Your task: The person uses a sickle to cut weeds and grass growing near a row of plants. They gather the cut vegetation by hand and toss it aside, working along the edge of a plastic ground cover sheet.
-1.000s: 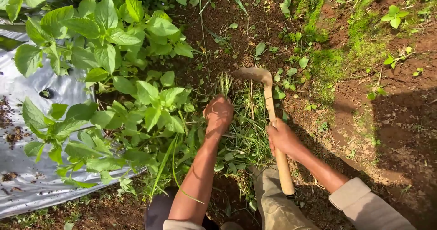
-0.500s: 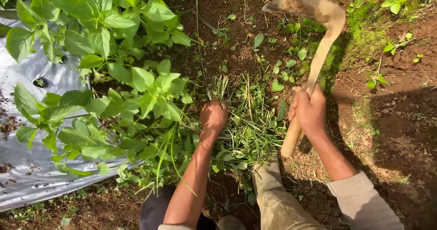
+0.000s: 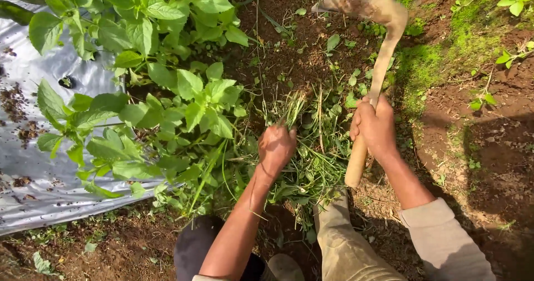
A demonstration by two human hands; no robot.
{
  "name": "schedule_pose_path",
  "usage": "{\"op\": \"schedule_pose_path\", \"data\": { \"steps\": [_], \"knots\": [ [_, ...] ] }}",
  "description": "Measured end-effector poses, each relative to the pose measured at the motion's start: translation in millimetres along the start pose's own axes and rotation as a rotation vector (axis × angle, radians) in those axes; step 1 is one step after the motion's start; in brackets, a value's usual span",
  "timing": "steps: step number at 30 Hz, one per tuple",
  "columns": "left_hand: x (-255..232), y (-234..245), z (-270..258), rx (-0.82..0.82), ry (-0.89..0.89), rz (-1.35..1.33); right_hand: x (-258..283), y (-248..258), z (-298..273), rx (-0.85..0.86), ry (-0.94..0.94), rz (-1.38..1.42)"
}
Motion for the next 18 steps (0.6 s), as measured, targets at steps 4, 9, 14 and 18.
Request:
{"op": "schedule_pose_path", "data": {
  "steps": [4, 9, 14, 18],
  "knots": [
    [-9, 14, -30, 0.068, 0.0, -0.014, 13, 7, 2, -0.02, 0.056, 0.021],
    [-21, 38, -27, 0.248, 0.228, -0.069, -20, 7, -5, -0.082, 0.029, 0.057],
    [-28, 70, -19, 0.119, 0.276, -0.186, -63, 14, -18, 0.069, -0.112, -0.093],
    [-11, 45, 4, 0.084, 0.31, -0.2, -60, 13, -10, 0.11, -0.121, -0.194]
  ]
}}
Point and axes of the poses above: each hand's wrist, its own z-axis towards the middle knuckle, its own y-axis out of the back of the hand, x = y × z, the point moved 4 cm from there along z, towards the middle knuckle, and after that the axes turned 10 degrees about z, right-handed, at the moved point
